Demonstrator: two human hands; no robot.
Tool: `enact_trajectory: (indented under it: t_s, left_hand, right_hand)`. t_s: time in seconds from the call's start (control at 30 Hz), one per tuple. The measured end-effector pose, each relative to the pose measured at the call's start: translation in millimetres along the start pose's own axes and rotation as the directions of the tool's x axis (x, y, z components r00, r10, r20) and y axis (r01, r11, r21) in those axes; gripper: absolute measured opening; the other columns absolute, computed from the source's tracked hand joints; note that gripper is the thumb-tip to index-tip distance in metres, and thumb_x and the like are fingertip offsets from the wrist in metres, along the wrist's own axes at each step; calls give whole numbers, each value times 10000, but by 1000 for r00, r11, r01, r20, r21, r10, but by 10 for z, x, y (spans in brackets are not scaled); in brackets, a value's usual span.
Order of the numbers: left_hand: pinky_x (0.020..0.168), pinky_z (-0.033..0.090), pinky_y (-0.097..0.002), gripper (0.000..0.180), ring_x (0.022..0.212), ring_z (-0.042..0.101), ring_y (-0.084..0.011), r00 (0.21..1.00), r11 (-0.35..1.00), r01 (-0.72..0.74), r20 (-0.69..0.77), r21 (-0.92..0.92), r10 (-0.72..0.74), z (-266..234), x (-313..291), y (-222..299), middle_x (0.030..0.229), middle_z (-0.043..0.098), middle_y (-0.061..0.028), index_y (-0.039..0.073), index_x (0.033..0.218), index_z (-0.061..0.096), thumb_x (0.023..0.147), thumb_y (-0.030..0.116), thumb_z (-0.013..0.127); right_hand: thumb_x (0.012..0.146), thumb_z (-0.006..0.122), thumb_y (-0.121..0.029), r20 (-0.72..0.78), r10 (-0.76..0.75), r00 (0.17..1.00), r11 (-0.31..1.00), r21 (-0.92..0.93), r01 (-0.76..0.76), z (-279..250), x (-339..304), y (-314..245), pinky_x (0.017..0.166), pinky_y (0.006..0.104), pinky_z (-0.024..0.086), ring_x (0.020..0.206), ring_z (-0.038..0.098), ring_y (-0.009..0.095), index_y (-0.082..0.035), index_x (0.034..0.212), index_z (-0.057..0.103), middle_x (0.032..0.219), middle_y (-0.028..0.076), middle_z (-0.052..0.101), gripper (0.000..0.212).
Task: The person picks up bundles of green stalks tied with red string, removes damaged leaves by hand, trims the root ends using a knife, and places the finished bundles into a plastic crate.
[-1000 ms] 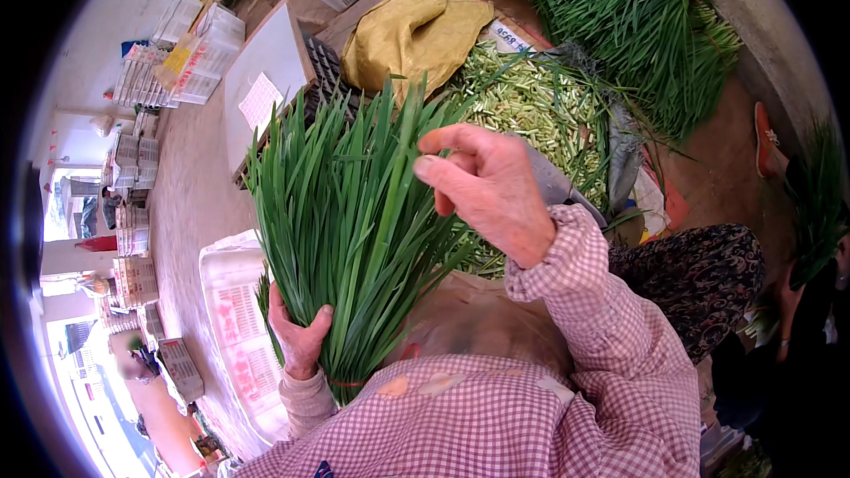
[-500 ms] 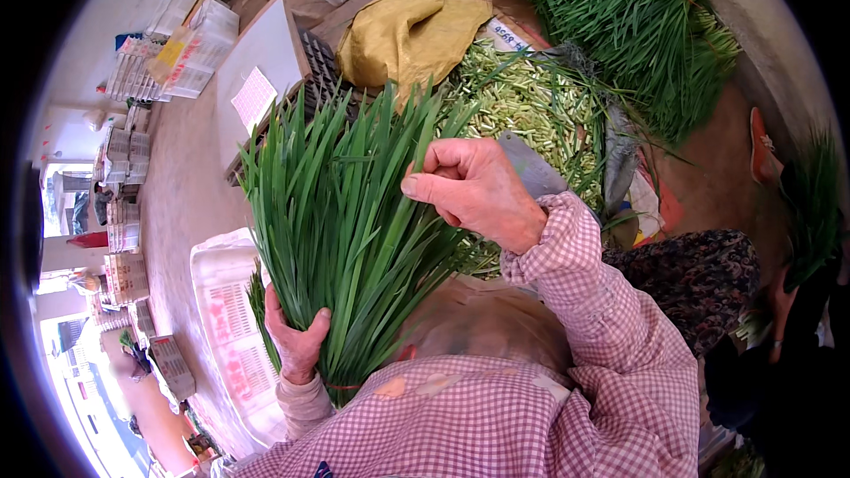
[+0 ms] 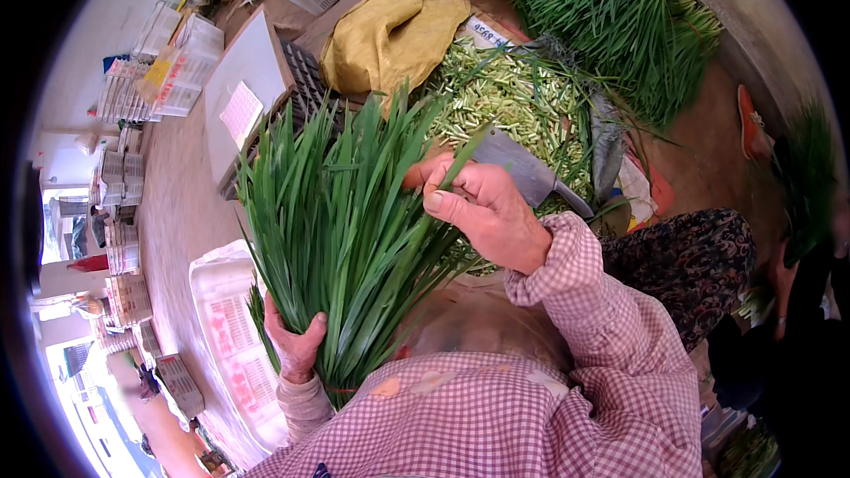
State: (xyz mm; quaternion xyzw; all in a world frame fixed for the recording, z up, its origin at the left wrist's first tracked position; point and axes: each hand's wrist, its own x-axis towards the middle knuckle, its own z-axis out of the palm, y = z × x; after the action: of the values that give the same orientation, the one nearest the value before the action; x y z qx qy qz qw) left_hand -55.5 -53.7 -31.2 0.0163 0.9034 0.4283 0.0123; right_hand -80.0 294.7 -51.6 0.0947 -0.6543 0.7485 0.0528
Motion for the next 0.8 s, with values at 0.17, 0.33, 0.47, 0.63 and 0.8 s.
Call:
enact_trajectory:
  t_s: [0.17,0.33,0.47,0.63,0.8]
  left_hand:
    - [908,464,-338,681,980,571,-195,995,986,-103,8,130,103,-29,-31,-67,1118,588,-105,-30,1282,468,669,121,722]
    - [953,417,-456,931,1120,485,-351,997,985,-66,61,158,57,-33,-64,-160,1251,457,-231,-46,1390,335,613,142,811]
    - [991,387,-471,941,1150,464,-370,993,985,-38,114,169,18,-30,-46,-85,1270,446,-242,-41,1391,338,606,155,817]
    - [934,448,-339,731,1023,562,-201,988,964,-153,63,217,142,13,-49,-1,1145,583,-109,-37,1307,453,639,103,716]
    - [944,441,-343,739,1029,561,-203,988,975,-134,98,179,117,5,-30,16,1149,582,-110,-37,1306,453,630,106,717]
  right_hand:
    - [874,592,-73,128,-62,990,745,-654,132,-117,-123,-12,923,380,416,1011,575,261,-10,930,591,1075,122,603,84]
    - [762,682,-68,213,202,956,979,-44,-197,-422,-274,-137,1035,519,267,1010,552,297,-41,845,581,918,101,556,133]
    - [772,658,-51,284,245,927,643,-763,63,-671,-361,-117,1030,509,272,981,565,275,-40,917,601,882,84,571,156]
    - [797,666,-89,-123,-169,978,474,-880,-29,-1049,-117,-342,954,446,386,991,578,294,-26,966,592,968,109,604,195]
    - [864,639,-212,-28,-333,942,766,-590,254,-746,412,-350,784,401,490,923,623,320,-13,1013,612,987,154,648,250]
